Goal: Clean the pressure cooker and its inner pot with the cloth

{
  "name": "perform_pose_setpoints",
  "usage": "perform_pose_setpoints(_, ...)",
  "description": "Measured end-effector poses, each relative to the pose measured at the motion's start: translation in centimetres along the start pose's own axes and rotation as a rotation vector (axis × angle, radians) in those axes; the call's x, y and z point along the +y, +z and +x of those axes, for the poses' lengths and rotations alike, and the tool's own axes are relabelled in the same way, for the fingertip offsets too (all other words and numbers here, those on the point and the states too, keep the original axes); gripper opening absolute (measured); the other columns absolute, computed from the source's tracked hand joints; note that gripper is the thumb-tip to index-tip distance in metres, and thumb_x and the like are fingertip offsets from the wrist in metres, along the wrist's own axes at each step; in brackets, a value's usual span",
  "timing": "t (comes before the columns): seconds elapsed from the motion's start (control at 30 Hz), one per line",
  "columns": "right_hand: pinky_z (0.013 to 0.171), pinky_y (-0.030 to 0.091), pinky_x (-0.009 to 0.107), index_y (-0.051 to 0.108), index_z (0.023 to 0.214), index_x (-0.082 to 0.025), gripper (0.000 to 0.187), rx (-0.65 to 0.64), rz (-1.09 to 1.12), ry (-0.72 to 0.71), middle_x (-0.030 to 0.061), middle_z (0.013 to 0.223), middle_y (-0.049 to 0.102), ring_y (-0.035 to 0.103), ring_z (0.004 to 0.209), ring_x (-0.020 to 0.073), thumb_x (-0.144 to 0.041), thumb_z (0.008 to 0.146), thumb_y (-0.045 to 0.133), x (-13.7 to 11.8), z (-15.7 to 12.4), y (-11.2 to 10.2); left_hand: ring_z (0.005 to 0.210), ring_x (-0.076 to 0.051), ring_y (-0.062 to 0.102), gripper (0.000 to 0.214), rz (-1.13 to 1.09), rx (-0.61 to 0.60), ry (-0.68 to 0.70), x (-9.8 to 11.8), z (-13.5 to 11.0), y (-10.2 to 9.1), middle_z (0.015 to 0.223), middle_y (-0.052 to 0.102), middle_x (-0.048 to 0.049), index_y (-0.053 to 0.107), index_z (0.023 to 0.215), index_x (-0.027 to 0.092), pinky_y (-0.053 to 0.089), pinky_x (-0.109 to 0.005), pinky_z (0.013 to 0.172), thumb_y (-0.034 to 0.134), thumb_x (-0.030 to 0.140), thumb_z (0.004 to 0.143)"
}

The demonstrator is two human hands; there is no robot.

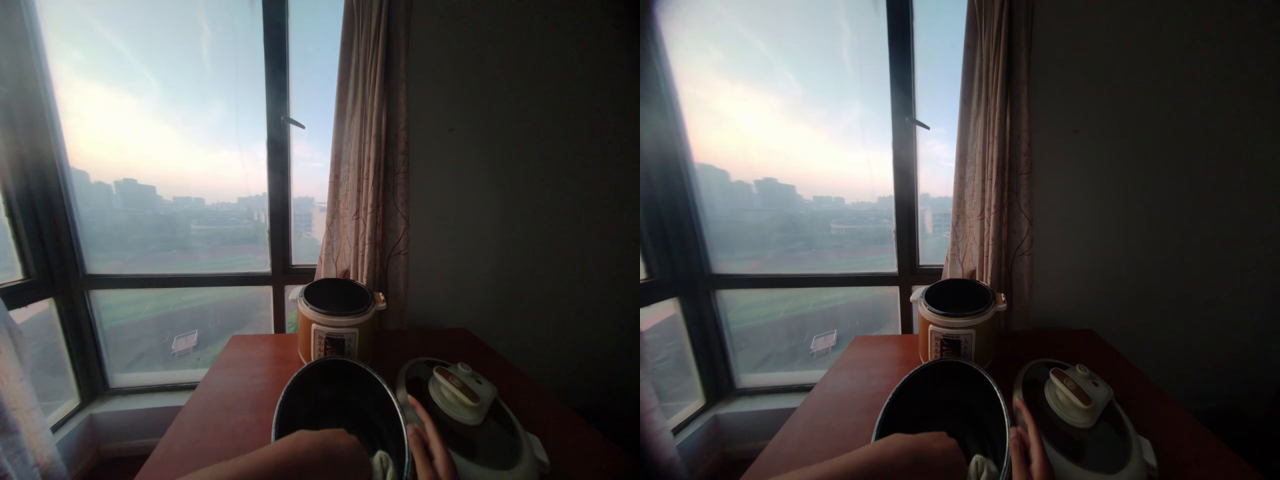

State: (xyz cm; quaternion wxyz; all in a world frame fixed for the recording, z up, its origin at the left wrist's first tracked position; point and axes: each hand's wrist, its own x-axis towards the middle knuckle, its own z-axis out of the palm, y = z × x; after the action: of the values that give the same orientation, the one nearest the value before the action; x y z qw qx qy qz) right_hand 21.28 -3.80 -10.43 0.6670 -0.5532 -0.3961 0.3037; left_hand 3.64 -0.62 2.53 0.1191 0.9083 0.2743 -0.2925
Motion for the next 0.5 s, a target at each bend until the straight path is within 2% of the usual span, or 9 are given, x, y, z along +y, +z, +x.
perform_pose_setpoints(0.1,0.075,0.057,0.032,0.064,0.131,-0.016,0.066,-0.119,-0.041,-0.015,0.0088,0.095,0.078,0.072,0.095,0.0291,-0.060,0.082,0.063,0.1,2.0,0.0,0.098,-0.042,0.074,0.042,-0.060,-0.012,-0.152,-0.2,-2.4,0.0,0.112,0.076,-0.0235,0.072,0.125,0.013,0.053,-0.041,0.059,0.050,0.022,0.090)
perform_pose_setpoints(0.2,0.086,0.057,0.033,0.073,0.119,-0.019,0.059,-0.092,-0.051,-0.061,0.0088,0.109,0.078,0.071,0.103,0.0293,-0.060,0.077,0.067,0.0,3.2,0.8,0.106,-0.044,0.071,0.043,-0.120,0.007,-0.170,-0.9,-2.4,0.8,0.120,0.073,-0.0225,0.071,0.126,0.016,0.056,-0.046,0.066,0.051,0.024,0.089)
perform_pose_setpoints(0.3,0.095,0.055,0.035,0.080,0.103,-0.022,0.054,-0.048,-0.042,-0.078,0.0097,0.119,0.076,0.068,0.114,0.0317,-0.064,0.070,0.069,-0.1,3.5,1.9,0.107,-0.042,0.071,0.044,-0.130,0.034,-0.091,-1.9,-0.2,2.5,0.122,0.073,-0.0216,0.071,0.126,0.016,0.057,-0.044,0.069,0.050,0.020,0.088)
perform_pose_setpoints(0.4,0.096,0.055,0.035,0.081,0.099,-0.022,0.057,-0.048,-0.028,-0.056,0.0112,0.117,0.076,0.068,0.115,0.0323,-0.068,0.068,0.068,-0.5,3.4,2.6,0.103,-0.039,0.073,0.042,-0.118,0.056,-0.049,-2.7,3.2,4.4,0.118,0.074,-0.0230,0.072,0.121,0.014,0.057,-0.042,0.073,0.049,0.013,0.086)
perform_pose_setpoints(0.43,0.095,0.056,0.035,0.081,0.098,-0.022,0.058,-0.055,-0.022,-0.044,0.0115,0.116,0.076,0.069,0.114,0.0323,-0.069,0.067,0.069,-0.7,3.4,2.7,0.102,-0.040,0.073,0.040,-0.114,0.061,-0.055,-2.8,4.4,5.0,0.115,0.075,-0.0236,0.074,0.117,0.012,0.057,-0.043,0.075,0.050,0.011,0.085)
perform_pose_setpoints(0.5,0.092,0.057,0.034,0.082,0.097,-0.022,0.059,-0.076,-0.011,-0.020,0.0120,0.114,0.077,0.070,0.111,0.0326,-0.071,0.065,0.071,-1.1,3.2,2.7,0.098,-0.041,0.074,0.031,-0.253,0.143,-0.082,-3.3,6.3,5.9,0.106,0.077,-0.0234,0.076,0.103,0.010,0.057,-0.045,0.074,0.056,0.010,0.080)
